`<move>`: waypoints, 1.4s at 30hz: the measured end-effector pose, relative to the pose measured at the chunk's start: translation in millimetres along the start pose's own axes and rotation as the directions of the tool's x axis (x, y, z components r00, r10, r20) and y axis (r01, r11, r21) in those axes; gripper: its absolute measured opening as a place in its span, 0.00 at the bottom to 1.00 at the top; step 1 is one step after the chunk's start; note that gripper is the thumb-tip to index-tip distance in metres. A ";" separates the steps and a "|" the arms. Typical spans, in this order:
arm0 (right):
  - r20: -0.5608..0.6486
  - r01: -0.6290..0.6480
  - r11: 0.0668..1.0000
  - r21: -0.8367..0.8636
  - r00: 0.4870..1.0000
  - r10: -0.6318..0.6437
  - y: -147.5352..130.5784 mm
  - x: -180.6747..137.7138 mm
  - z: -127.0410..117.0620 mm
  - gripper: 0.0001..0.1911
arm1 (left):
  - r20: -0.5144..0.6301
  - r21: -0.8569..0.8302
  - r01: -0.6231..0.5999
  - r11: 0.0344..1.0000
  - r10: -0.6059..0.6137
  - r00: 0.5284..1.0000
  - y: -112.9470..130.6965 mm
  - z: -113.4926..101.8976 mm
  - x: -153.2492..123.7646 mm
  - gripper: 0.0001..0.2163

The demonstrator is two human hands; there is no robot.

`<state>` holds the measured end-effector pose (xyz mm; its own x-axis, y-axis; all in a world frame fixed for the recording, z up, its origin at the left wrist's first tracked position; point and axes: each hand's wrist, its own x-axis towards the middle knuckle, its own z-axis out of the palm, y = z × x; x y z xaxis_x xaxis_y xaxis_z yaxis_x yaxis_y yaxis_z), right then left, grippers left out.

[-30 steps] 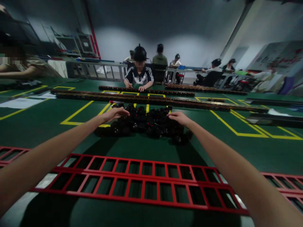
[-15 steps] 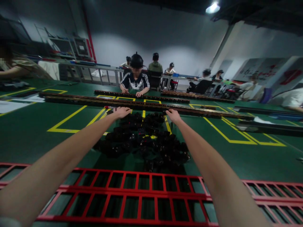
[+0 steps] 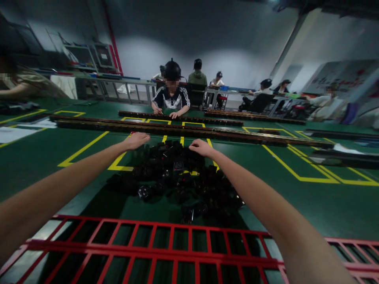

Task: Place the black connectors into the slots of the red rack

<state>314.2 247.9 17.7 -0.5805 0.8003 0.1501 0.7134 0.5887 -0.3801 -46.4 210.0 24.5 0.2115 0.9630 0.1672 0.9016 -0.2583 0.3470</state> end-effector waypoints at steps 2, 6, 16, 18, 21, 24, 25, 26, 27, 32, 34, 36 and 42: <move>0.060 0.073 0.997 0.006 0.995 -0.073 -17.3 -12.4 -1.1 0.13 | 0.014 -0.041 0.038 0.998 -0.038 0.999 -1.0 4.3 -9.7 0.22; 0.094 0.135 0.991 -0.011 0.987 -0.134 -56.3 -47.6 -7.1 0.15 | 0.017 -0.160 0.016 0.987 -0.013 1.000 26.8 14.2 -54.0 0.24; -0.023 0.066 0.984 -0.163 0.997 -0.071 -130.3 -184.0 -21.7 0.17 | 0.002 -0.218 0.144 0.965 -0.147 0.989 43.4 -20.4 -206.6 0.30; -0.029 0.041 0.978 -0.207 0.998 -0.048 -140.8 -202.5 -14.6 0.17 | 0.037 -0.264 0.171 0.949 -0.167 0.985 55.1 -19.2 -225.4 0.30; -0.053 0.038 0.962 -0.270 0.997 -0.054 -161.9 -227.4 -1.3 0.19 | 0.033 -0.307 0.057 0.950 -0.050 0.998 77.1 -19.0 -251.8 0.30; -0.050 0.066 0.950 -0.304 0.995 -0.085 -183.1 -258.5 9.6 0.21 | -0.013 -0.167 -0.144 0.975 0.144 0.989 88.2 -23.8 -279.6 0.31; -0.049 0.063 0.946 -0.318 0.995 -0.083 -188.3 -269.8 12.1 0.21 | 0.016 -0.106 -0.204 0.973 0.207 0.978 88.7 -25.6 -288.2 0.31; -0.042 0.052 0.941 -0.335 0.997 -0.070 -192.1 -280.7 14.1 0.21 | 0.071 -0.056 -0.253 0.966 0.257 0.964 88.1 -27.1 -295.6 0.29; -0.037 0.037 0.938 -0.346 0.998 -0.053 -194.9 -290.4 15.5 0.20 | 0.134 -0.022 -0.301 0.953 0.301 0.944 86.9 -28.1 -301.7 0.27; -0.022 -0.026 0.942 -0.333 1.000 0.020 -204.8 -302.7 19.1 0.20 | 0.184 0.036 -0.335 0.941 0.324 0.928 90.2 -18.8 -314.5 0.23; 0.038 -0.024 0.931 -0.365 0.998 0.040 -209.6 -291.6 21.7 0.20 | 0.152 0.049 -0.333 0.941 0.323 0.934 99.3 -10.0 -316.0 0.22; 0.131 -0.016 0.910 -0.414 0.988 0.077 -213.9 -277.4 24.9 0.16 | 0.142 0.060 -0.354 0.933 0.343 0.929 109.7 -3.1 -314.8 0.16; 0.087 -0.043 0.903 -0.427 0.992 0.089 -214.5 -266.9 23.8 0.12 | 0.198 0.094 -0.407 0.909 0.383 0.902 116.2 -10.9 -294.8 0.07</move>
<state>306.7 -94.7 37.4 -0.5469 0.8365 0.0356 0.8371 0.5456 0.0396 -8.1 -104.7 25.5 0.6113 0.7849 0.1011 0.7686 -0.6193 0.1603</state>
